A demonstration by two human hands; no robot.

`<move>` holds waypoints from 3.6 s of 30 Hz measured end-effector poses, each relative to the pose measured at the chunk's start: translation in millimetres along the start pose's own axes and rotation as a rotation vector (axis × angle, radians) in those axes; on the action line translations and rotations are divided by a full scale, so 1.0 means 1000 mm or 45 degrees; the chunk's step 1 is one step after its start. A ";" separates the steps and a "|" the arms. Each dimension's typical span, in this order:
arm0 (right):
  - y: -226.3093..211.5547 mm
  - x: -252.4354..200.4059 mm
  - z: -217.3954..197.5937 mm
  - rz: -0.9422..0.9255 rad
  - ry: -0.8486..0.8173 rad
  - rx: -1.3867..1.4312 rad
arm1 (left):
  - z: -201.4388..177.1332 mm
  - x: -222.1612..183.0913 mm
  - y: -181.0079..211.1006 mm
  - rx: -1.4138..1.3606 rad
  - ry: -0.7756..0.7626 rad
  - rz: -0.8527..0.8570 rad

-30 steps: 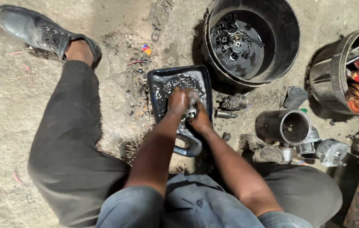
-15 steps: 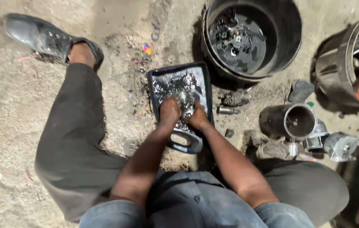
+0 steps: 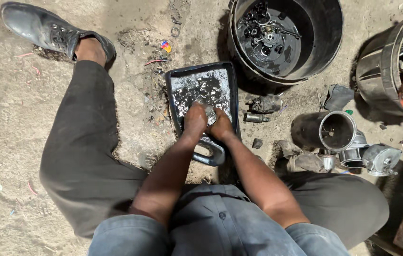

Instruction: The person sits on the floor and cleans a mechanical part by hand in a black plastic container filled with liquid. They repeatedly submerge, rub, and rinse the part, then place it into a nearby bucket.

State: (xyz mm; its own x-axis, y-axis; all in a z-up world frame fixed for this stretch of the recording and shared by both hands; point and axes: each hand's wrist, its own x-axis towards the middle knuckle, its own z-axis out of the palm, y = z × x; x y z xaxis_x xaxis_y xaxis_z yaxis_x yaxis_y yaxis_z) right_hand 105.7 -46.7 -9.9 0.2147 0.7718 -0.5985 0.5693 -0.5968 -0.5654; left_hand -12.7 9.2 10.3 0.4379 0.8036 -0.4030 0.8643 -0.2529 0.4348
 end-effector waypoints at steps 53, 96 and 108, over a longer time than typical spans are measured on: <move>-0.016 0.009 -0.026 0.186 -0.041 -0.027 | 0.002 -0.021 0.024 -0.509 0.005 -0.566; 0.025 0.034 -0.006 -0.122 0.092 -0.072 | -0.001 -0.009 0.013 0.042 -0.497 -0.276; 0.030 0.017 0.000 -0.254 -0.038 -0.786 | -0.034 0.009 0.023 0.212 -0.653 -0.078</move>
State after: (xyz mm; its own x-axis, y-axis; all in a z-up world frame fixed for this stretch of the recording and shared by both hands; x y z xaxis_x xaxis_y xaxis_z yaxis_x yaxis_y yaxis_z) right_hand 126.4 -51.5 -36.4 0.0401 0.8431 -0.5363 0.9493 -0.1997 -0.2430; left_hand 3.1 28.9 44.0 0.4144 0.4638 -0.7831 0.9012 -0.3293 0.2818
